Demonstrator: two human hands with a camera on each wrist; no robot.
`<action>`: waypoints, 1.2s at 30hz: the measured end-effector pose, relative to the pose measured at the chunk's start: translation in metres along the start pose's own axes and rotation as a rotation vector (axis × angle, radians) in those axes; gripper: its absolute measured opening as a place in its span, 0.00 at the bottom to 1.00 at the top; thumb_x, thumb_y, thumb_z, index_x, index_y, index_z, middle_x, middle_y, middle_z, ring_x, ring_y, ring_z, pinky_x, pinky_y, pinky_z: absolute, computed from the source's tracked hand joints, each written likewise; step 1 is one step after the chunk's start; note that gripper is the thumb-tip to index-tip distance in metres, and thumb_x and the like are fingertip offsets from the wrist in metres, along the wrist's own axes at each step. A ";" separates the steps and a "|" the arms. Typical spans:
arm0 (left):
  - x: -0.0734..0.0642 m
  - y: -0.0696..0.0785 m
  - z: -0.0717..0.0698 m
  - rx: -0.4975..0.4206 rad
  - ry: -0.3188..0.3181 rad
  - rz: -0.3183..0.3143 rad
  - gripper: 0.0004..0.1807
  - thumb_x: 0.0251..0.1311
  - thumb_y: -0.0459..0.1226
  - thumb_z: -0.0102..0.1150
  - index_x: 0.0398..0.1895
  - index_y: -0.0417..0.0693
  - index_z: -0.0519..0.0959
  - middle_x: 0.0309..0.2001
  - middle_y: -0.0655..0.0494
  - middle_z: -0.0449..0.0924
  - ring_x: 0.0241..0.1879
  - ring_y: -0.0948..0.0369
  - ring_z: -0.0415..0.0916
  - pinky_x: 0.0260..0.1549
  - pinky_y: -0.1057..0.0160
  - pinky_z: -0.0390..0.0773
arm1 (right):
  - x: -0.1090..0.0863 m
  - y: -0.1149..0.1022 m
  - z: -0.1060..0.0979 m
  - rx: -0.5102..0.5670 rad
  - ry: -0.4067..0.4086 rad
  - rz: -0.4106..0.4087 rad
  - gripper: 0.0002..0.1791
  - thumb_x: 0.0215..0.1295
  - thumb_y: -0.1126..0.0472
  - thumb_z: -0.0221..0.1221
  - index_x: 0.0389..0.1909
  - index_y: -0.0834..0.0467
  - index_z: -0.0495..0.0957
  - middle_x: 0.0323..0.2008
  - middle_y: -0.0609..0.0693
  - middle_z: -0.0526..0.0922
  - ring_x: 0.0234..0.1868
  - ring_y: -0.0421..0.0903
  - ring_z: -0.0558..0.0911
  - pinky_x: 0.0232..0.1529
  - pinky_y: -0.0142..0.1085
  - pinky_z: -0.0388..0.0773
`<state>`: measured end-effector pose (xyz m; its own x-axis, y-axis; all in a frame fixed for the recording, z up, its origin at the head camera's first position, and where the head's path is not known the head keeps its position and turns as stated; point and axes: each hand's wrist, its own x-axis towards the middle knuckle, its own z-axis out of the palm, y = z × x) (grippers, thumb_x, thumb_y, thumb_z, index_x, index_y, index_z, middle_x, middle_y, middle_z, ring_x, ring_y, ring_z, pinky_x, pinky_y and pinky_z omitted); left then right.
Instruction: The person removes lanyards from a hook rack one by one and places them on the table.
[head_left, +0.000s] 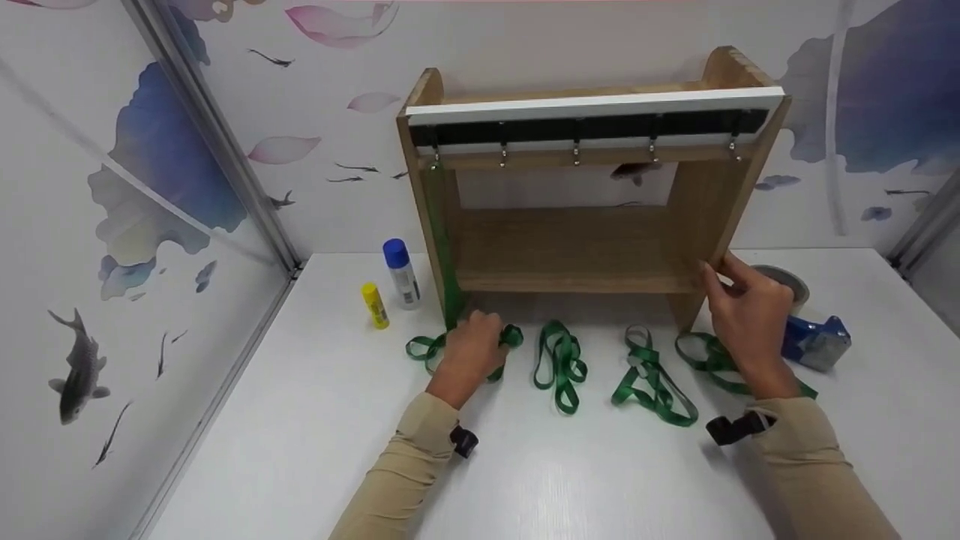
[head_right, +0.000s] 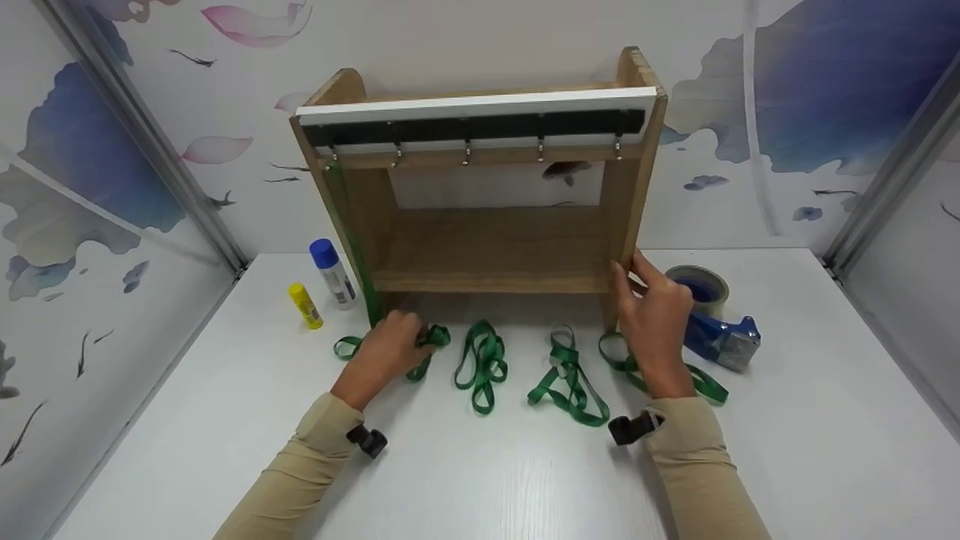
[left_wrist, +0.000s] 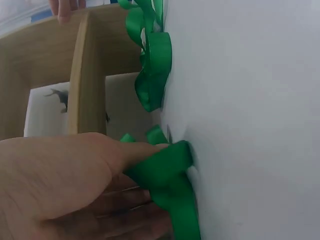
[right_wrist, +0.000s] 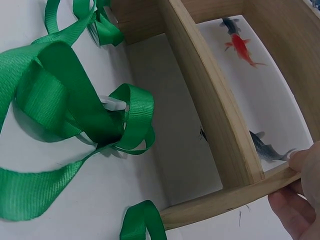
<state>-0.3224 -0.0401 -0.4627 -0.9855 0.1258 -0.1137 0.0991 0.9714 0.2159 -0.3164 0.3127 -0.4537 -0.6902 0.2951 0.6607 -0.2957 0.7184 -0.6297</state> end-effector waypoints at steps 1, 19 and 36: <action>0.002 0.001 0.000 -0.016 0.008 -0.017 0.20 0.73 0.42 0.71 0.61 0.43 0.83 0.55 0.45 0.85 0.45 0.54 0.79 0.57 0.52 0.90 | 0.000 0.000 0.000 -0.001 0.003 -0.005 0.21 0.76 0.56 0.68 0.65 0.60 0.85 0.56 0.63 0.90 0.55 0.65 0.91 0.43 0.06 0.68; -0.006 -0.007 -0.006 -0.207 -0.006 -0.054 0.24 0.73 0.41 0.71 0.66 0.41 0.78 0.63 0.41 0.78 0.55 0.49 0.77 0.64 0.48 0.85 | -0.001 -0.004 0.006 -0.010 -0.005 -0.008 0.21 0.78 0.55 0.66 0.65 0.60 0.84 0.57 0.62 0.90 0.56 0.63 0.91 0.43 0.07 0.68; -0.035 -0.046 -0.094 -0.404 0.483 -0.055 0.19 0.67 0.48 0.76 0.43 0.43 0.81 0.32 0.49 0.85 0.33 0.56 0.86 0.36 0.61 0.90 | -0.001 0.002 0.002 -0.003 0.000 -0.001 0.22 0.78 0.56 0.66 0.67 0.61 0.82 0.58 0.64 0.89 0.54 0.65 0.91 0.42 0.07 0.68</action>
<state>-0.3051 -0.1085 -0.3770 -0.9479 -0.1187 0.2957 0.0802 0.8092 0.5820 -0.3178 0.3126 -0.4566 -0.6898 0.2946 0.6613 -0.2944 0.7204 -0.6280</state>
